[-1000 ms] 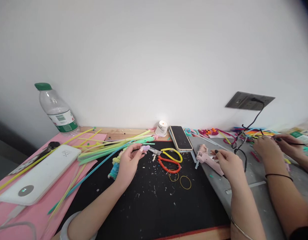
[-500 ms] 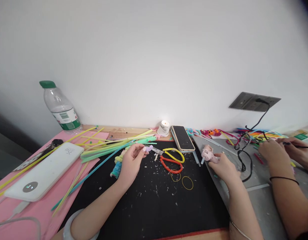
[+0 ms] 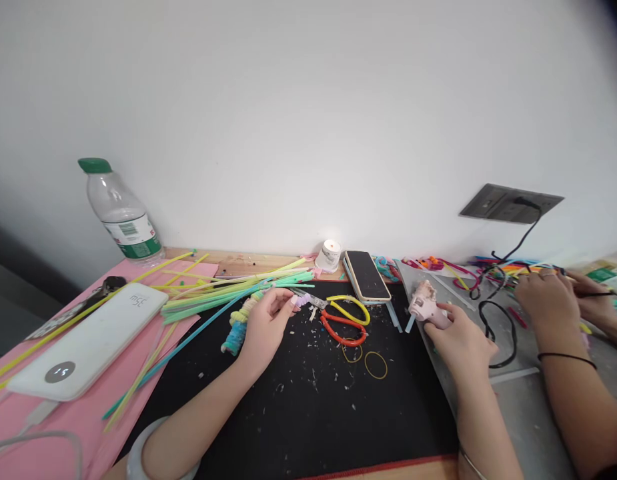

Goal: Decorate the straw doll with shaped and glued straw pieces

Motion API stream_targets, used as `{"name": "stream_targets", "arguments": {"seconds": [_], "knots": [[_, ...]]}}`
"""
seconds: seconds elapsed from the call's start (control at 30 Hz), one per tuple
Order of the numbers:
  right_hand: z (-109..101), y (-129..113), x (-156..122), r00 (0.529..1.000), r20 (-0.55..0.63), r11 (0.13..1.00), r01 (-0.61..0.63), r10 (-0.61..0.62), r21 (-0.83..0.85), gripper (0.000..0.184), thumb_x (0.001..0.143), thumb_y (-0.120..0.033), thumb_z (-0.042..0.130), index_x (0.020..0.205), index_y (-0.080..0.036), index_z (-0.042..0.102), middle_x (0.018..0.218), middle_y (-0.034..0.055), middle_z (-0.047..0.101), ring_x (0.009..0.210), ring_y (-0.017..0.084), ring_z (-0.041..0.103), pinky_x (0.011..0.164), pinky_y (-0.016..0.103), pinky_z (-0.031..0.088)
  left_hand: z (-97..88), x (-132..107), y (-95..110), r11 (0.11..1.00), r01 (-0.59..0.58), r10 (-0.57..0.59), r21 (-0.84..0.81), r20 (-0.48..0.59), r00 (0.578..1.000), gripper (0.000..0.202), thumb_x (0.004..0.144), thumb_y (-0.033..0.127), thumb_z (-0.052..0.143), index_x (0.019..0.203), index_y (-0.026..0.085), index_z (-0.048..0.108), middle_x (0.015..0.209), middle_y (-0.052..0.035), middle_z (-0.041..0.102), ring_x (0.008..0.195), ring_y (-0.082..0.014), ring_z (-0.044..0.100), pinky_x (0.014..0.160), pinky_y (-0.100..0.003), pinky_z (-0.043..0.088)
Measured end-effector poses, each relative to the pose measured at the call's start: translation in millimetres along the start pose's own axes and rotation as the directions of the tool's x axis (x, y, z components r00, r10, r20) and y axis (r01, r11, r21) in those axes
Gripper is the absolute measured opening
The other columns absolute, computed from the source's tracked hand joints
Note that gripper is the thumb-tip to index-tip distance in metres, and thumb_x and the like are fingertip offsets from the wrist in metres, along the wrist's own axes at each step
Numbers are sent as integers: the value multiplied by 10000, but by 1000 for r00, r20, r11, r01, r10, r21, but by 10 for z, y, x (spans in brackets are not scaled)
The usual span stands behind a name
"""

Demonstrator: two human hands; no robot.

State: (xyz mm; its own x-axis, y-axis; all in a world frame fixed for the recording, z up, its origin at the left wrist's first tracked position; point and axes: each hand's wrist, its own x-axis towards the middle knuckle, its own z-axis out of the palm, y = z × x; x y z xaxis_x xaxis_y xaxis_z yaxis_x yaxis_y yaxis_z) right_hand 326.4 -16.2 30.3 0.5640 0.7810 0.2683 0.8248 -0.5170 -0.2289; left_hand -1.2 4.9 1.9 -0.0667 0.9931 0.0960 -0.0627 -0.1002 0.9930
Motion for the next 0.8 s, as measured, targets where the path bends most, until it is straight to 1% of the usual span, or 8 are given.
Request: {"name": "stream_targets", "arguments": {"seconds": [0.13,0.23,0.3,0.4,0.47,0.53,0.63,0.8], "knots": [[2,-50,-14,990,-129,992,68,-54,104,462,646,-291,537,1096,-206,600,982,115,673,927,340,603,825,511,375,0,-1,-11,1000,-5,5,1,12,1000,187,791,340,591,857,166,575,820,-24,633,771,-160,638,756,-312,531],[-13,-155,-47,963,-218,906,231,-160,355,487,652,-312,552,1118,-176,594,1010,118,664,882,287,606,780,403,432,3,3,-19,1000,-10,10,0,21,1000,183,792,339,588,860,169,574,835,-28,636,785,-167,643,767,-321,531],[-26,-233,-78,955,-189,803,294,-227,519,468,689,-344,555,1119,-163,594,998,110,661,851,254,600,725,339,452,8,4,-20,1000,-23,23,2,30,999,172,789,327,589,858,170,576,845,-31,639,792,-172,646,779,-329,530],[-45,-348,-127,956,8,721,217,-295,659,374,733,-386,559,1017,-150,619,822,64,652,710,203,571,619,292,443,13,-2,-18,998,-57,56,39,41,998,149,781,304,589,853,174,585,864,-38,643,824,-183,647,788,-331,527],[-57,-436,-165,895,211,679,128,-394,723,321,756,-415,562,912,-140,617,672,24,597,600,161,518,553,267,414,12,-9,-20,992,-78,74,102,39,996,137,778,291,589,857,180,595,874,-43,648,856,-189,642,783,-320,524],[-66,-542,-213,763,370,626,57,-530,778,306,782,-436,555,849,-139,592,588,-9,530,531,125,462,514,246,384,9,-16,-27,982,-93,86,166,49,995,122,778,278,589,854,184,602,872,-45,654,858,-186,640,772,-309,522],[-56,-711,-302,611,448,573,12,-653,819,327,799,-473,553,760,-149,535,559,-23,490,488,95,412,473,224,338,3,-23,-45,969,-126,108,213,90,990,89,781,254,578,833,188,607,851,-40,658,812,-177,644,748,-302,525],[17,-827,-406,527,493,586,11,-692,810,349,813,-489,536,712,-158,496,541,-32,476,467,80,395,437,203,292,1,-31,-62,949,-171,140,265,132,981,68,792,222,560,827,192,610,845,-36,660,798,-171,646,730,-290,526]]}}
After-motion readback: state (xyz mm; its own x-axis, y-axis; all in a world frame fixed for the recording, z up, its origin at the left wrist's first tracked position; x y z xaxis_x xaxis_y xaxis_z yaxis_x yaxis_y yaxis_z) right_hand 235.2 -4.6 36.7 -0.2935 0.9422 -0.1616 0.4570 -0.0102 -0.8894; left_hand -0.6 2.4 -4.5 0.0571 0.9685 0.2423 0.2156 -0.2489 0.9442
